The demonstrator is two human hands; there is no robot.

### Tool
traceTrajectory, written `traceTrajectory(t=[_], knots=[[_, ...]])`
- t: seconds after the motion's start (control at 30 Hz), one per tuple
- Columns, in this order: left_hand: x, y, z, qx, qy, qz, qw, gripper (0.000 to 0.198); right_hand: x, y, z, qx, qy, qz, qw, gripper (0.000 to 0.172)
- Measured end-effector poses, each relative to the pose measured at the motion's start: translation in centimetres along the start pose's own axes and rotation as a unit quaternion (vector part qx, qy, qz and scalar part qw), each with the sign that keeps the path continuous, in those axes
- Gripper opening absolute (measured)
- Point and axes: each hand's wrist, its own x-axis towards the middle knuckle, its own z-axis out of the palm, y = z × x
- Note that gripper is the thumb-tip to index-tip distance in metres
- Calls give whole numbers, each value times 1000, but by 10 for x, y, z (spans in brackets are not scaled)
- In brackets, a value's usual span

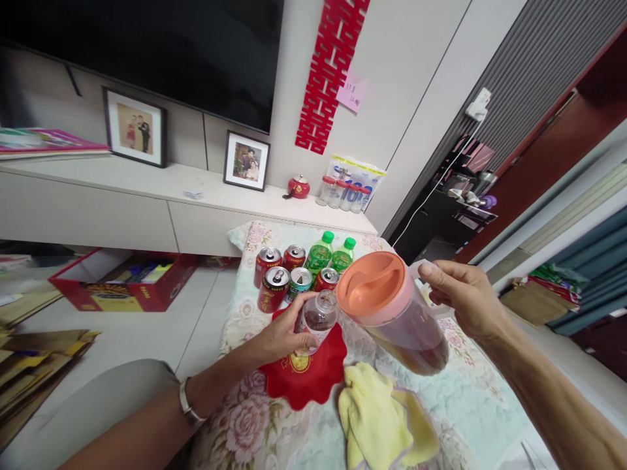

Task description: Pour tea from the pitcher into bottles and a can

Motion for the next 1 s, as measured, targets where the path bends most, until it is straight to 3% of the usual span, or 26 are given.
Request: traceTrajectory(t=[0.6,1.0], knots=[[-1,4,1,-1,-1,-3,1000,83,0,3,-4,-4,-4,6,1000,75],[-1,2,0,2,3,5,1000,81,1,18,0,23,-15,10,1000,76]])
